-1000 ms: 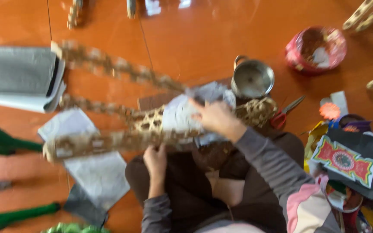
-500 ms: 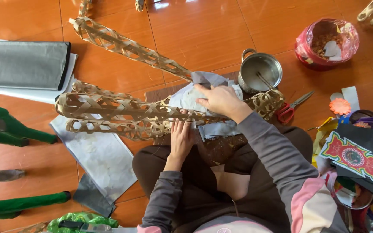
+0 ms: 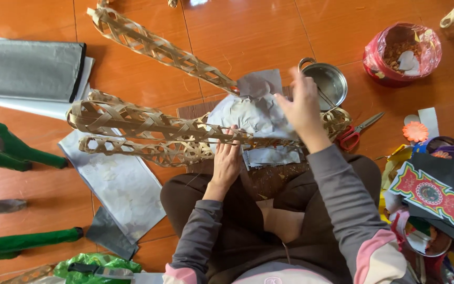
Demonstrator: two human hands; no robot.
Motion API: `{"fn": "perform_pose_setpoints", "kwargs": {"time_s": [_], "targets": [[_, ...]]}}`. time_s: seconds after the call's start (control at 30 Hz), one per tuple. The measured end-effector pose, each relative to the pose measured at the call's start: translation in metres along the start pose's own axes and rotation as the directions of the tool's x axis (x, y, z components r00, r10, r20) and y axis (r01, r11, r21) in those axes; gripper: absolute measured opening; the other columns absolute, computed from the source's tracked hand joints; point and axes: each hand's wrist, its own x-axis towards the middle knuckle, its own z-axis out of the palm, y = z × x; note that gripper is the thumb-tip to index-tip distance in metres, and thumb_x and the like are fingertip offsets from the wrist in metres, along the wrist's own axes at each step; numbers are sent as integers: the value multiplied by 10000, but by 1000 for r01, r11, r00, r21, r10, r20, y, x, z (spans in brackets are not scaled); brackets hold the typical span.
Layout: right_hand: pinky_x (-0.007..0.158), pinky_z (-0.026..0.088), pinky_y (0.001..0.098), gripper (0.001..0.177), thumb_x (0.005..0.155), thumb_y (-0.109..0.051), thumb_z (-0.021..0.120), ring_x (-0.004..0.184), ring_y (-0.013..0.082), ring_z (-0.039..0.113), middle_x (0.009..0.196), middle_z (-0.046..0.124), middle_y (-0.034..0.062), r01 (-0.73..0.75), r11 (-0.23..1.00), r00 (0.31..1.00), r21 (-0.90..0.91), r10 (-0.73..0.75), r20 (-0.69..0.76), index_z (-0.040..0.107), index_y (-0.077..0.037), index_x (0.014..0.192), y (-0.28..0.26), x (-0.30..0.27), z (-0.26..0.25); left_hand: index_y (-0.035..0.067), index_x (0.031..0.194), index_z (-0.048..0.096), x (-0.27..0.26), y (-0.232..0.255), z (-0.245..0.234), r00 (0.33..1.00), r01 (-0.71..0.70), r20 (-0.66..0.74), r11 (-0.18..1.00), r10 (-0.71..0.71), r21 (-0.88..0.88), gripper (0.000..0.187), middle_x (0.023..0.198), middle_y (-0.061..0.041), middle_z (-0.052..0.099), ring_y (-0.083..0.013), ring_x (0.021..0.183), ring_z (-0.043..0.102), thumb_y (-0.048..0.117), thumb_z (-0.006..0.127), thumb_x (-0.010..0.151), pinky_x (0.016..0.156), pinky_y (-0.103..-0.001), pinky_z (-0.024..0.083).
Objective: Applying paper strips with adhesive to a bamboo giraffe frame to create a sculpture.
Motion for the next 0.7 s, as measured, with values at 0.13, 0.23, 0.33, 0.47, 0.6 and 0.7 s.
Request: {"fn": "perform_pose_setpoints", "kwargs": {"time_s": [0.13,0.23,0.33,0.47,0.6,0.7], "targets": [[881,349,381,532,847,-423,774,1008,269,446,1033,483,156,-553,791,801,262,419,428,474,-71,1109,1,-7,-7,42,1152,609,1,2,-7,1000,-10,-4,1000,10,-29,307,1469,-193,473,-344,1351,464,137,519,875,1106,-446,317],[650,466,335,365,891,-489,706,745,193,606,696,629,31,-593,788,756,166,473,453,634,-146,790,36,-12,23,58,1248,576,3,1,-5,1000,-6,1,999,6,-35,386,1491,-180,450,-337,1372,439,127,513,873,1117,-439,305],[685,492,477,385,946,-467,623,865,367,647,800,637,157,-515,857,778,29,452,437,583,-90,875,37,-14,24,70,1408,496,-3,4,-4,1000,7,21,998,-6,-55,541,1527,-171,400,-333,1410,378,84,491,868,1141,-439,268],[724,445,591,339,977,-337,585,939,511,597,879,616,291,-490,870,821,62,436,367,527,-8,921,-1,-12,4,85,1468,435,-1,21,-21,999,-13,41,999,15,-36,617,1544,-160,373,-314,1428,350,73,498,855,1172,-429,245],[725,446,587,340,966,-299,590,940,532,581,870,589,318,-451,887,853,103,394,342,504,18,881,-14,-34,0,84,1503,374,-29,14,-3,998,-9,58,996,14,-89,671,1579,-156,300,-315,1456,269,3,408,838,1187,-435,168],[707,448,559,371,975,-375,558,930,464,600,852,593,264,-524,845,818,109,463,340,509,-22,871,-10,-58,-2,56,1482,412,-33,17,-9,997,-66,43,997,68,-42,680,1522,-196,384,-358,1406,361,89,491,807,1152,-463,254]]}}
